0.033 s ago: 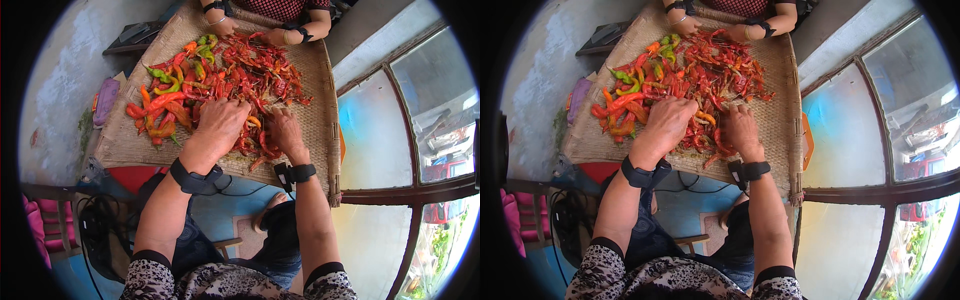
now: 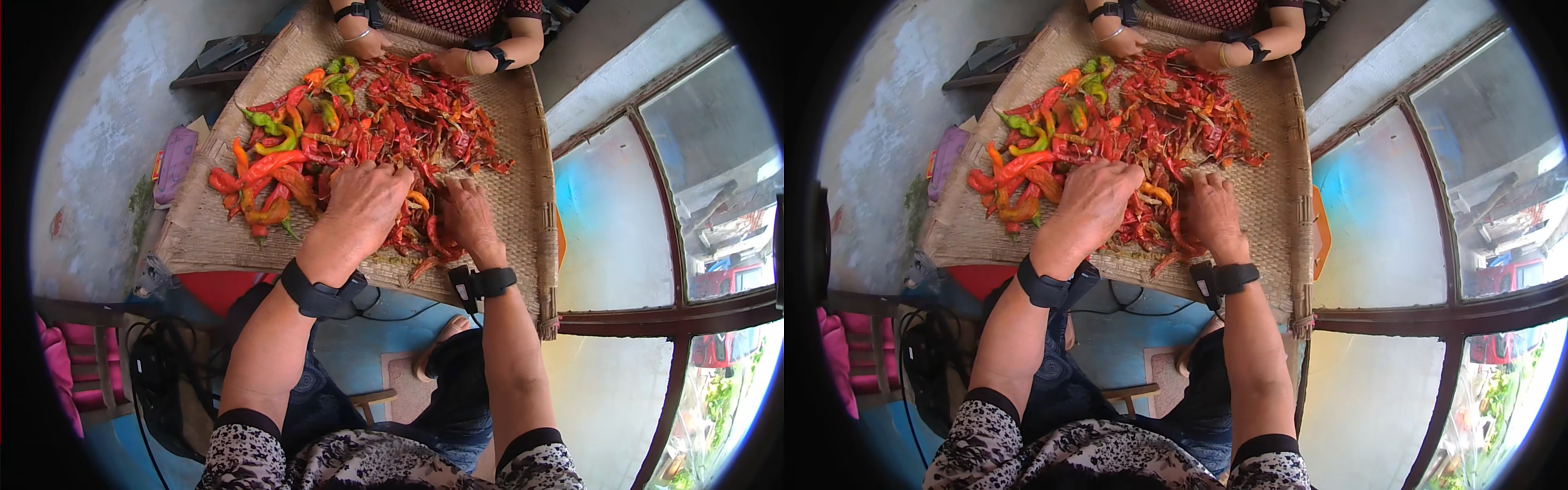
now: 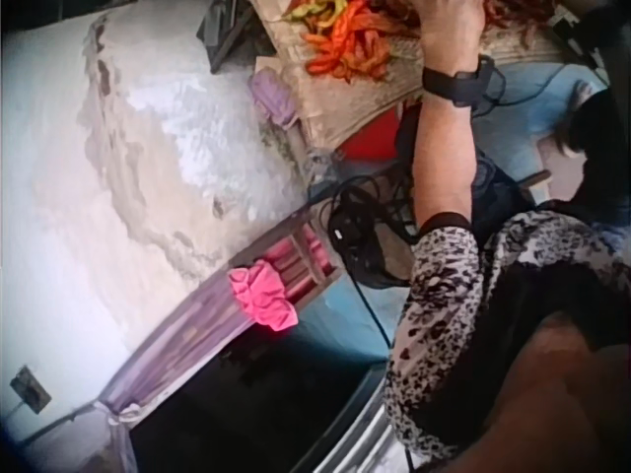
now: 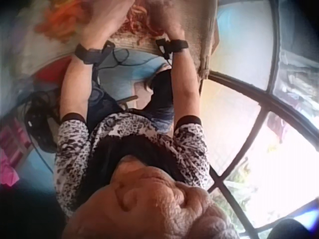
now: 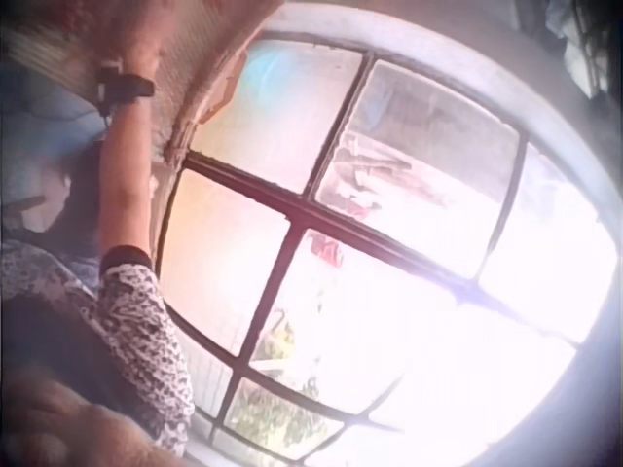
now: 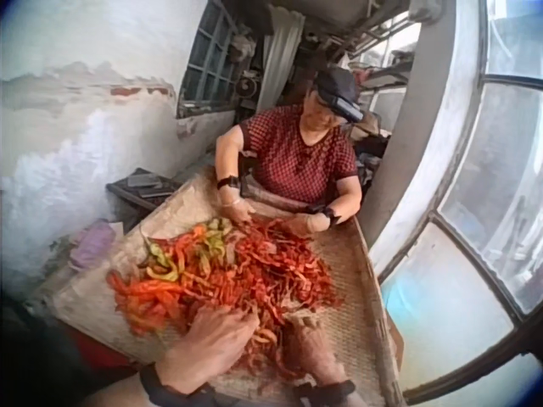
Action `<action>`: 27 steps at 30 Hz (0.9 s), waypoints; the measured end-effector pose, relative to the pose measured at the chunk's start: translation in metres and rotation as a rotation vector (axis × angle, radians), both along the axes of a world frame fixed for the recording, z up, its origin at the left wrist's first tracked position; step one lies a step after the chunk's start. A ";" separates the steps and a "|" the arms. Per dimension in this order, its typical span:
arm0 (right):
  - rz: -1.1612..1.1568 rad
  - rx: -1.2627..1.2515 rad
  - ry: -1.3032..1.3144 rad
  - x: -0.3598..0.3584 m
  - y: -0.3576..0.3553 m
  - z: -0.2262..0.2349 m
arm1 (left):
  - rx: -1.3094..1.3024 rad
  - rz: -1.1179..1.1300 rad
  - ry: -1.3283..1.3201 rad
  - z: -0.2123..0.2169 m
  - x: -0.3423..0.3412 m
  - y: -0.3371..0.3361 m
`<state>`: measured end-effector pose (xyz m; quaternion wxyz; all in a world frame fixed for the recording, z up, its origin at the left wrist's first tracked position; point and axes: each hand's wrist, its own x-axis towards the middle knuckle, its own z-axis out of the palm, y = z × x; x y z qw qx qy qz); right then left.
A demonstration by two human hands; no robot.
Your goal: The person empties a bag of dried peppers onto a tray and sorts through them by hand, pulling off the stems and moving the peppers into a pile.
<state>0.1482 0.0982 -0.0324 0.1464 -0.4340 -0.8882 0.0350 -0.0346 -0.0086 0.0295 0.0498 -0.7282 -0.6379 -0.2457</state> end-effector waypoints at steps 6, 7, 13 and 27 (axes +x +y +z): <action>-0.057 -0.079 -0.015 -0.010 -0.004 0.013 | -0.002 0.015 -0.019 0.000 -0.001 -0.003; -0.105 -0.153 0.016 -0.009 -0.009 0.025 | -0.009 0.017 -0.010 0.002 -0.001 -0.003; -0.036 -0.090 0.311 0.019 -0.023 0.049 | -0.029 0.028 0.008 -0.002 0.004 -0.001; 0.018 -0.673 0.920 0.064 -0.034 0.057 | 0.025 -0.261 -0.268 -0.021 0.063 0.021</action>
